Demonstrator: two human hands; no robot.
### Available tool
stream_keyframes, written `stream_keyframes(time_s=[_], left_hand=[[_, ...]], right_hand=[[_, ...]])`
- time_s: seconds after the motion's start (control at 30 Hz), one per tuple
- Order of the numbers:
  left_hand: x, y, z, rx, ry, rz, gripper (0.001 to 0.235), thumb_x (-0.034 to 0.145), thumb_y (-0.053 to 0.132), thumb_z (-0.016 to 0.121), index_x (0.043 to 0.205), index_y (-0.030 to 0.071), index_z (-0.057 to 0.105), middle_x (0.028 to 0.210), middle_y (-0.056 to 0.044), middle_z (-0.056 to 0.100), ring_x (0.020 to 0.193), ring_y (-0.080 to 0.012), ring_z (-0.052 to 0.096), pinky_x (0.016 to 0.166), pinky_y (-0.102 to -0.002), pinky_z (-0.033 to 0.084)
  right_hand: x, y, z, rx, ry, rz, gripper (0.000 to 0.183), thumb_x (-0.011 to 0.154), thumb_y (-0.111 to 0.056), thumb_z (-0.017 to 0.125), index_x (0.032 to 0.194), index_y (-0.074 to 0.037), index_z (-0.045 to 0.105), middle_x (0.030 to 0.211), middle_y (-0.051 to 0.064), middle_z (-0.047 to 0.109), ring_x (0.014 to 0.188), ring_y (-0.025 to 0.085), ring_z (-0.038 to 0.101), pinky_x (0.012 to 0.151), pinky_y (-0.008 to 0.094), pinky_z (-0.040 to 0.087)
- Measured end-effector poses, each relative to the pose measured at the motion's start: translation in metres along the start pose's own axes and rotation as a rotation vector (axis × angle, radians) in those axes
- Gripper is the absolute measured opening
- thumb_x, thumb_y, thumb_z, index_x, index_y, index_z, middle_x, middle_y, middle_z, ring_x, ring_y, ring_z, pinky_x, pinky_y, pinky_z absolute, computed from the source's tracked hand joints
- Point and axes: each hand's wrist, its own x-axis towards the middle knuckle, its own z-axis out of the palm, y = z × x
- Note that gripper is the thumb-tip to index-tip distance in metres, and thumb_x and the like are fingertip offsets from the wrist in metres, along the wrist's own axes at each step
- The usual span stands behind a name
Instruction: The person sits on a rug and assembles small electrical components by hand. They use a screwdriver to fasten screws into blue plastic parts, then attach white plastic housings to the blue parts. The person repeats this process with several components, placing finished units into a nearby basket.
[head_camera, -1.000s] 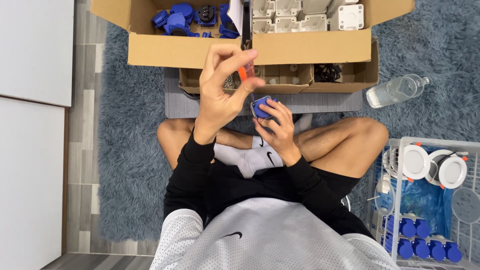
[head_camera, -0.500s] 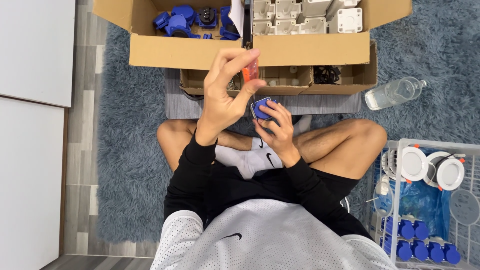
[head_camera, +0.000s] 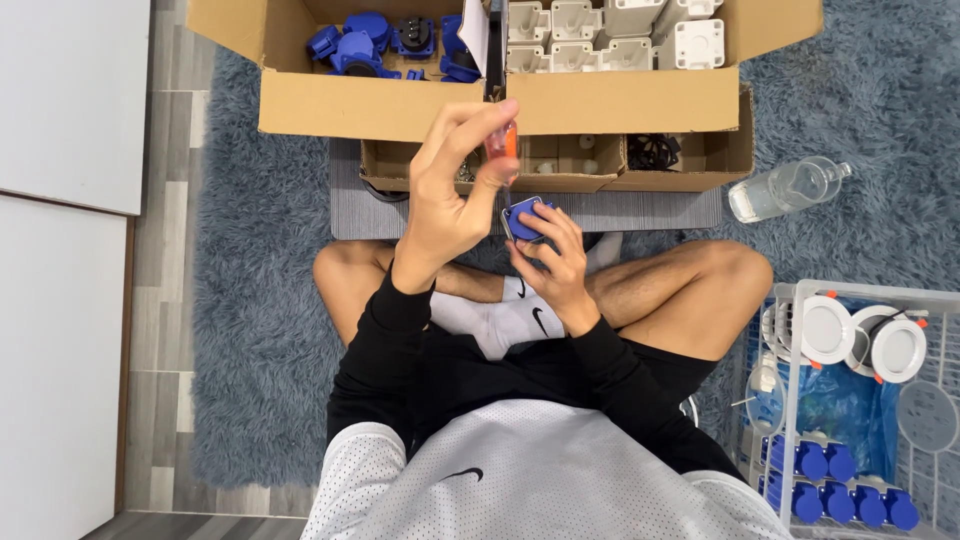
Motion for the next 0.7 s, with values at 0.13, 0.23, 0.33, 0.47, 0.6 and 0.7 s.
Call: stream_keyframes(time_s=[0.13,0.23,0.33,0.47,0.6,0.7], left_hand=[[0.002,0.008,0.000,-0.136,-0.042,-0.042,0.036,0.120,0.019,0.057,0.153,0.008,0.062,0.120,-0.016,0.073,0.109,-0.0305,0.079,0.096,-0.046,0.064],[0.001,0.006,-0.002,-0.137,-0.064,-0.039,0.037,0.118,0.020,0.060,0.153,0.008,0.063,0.123,-0.016,0.074,0.112,-0.0319,0.078,0.097,-0.047,0.062],[-0.001,0.000,-0.002,-0.024,-0.044,0.011,0.042,0.111,0.020,0.075,0.151,0.010,0.065,0.125,-0.014,0.071,0.113,-0.0308,0.074,0.100,-0.048,0.060],[0.000,0.003,0.001,-0.047,-0.039,-0.011,0.038,0.115,0.019,0.067,0.153,0.012,0.065,0.123,-0.013,0.071,0.107,-0.0276,0.074,0.098,-0.045,0.060],[0.003,0.009,0.003,-0.162,-0.063,-0.032,0.034,0.121,0.017,0.049,0.152,0.008,0.063,0.119,-0.016,0.075,0.106,-0.0303,0.080,0.094,-0.045,0.064],[0.002,0.005,0.004,-0.169,-0.077,-0.038,0.035,0.120,0.017,0.052,0.152,0.008,0.063,0.116,-0.014,0.075,0.104,-0.0305,0.078,0.093,-0.045,0.062]], right_hand=[[0.000,0.001,0.001,0.009,0.007,-0.006,0.017,0.084,-0.007,0.097,0.085,-0.012,0.081,0.120,0.011,0.085,0.122,0.038,0.077,0.112,0.050,0.053],[0.001,0.001,0.000,0.009,0.006,-0.007,0.016,0.085,-0.007,0.097,0.085,-0.012,0.081,0.120,0.011,0.085,0.122,0.038,0.077,0.112,0.050,0.053],[0.001,-0.001,0.000,0.006,0.006,-0.005,0.016,0.085,-0.007,0.097,0.086,-0.011,0.081,0.121,0.011,0.084,0.122,0.039,0.077,0.112,0.050,0.053],[0.001,0.000,0.000,0.010,0.004,0.000,0.016,0.085,-0.007,0.096,0.085,-0.011,0.081,0.121,0.011,0.084,0.122,0.039,0.077,0.112,0.051,0.053],[0.000,-0.001,0.001,0.011,0.008,0.000,0.016,0.085,-0.007,0.096,0.085,-0.011,0.081,0.121,0.011,0.084,0.122,0.039,0.077,0.112,0.051,0.053],[0.001,0.001,0.001,0.014,0.007,0.003,0.016,0.085,-0.007,0.096,0.085,-0.011,0.081,0.122,0.011,0.084,0.122,0.039,0.077,0.112,0.051,0.053]])
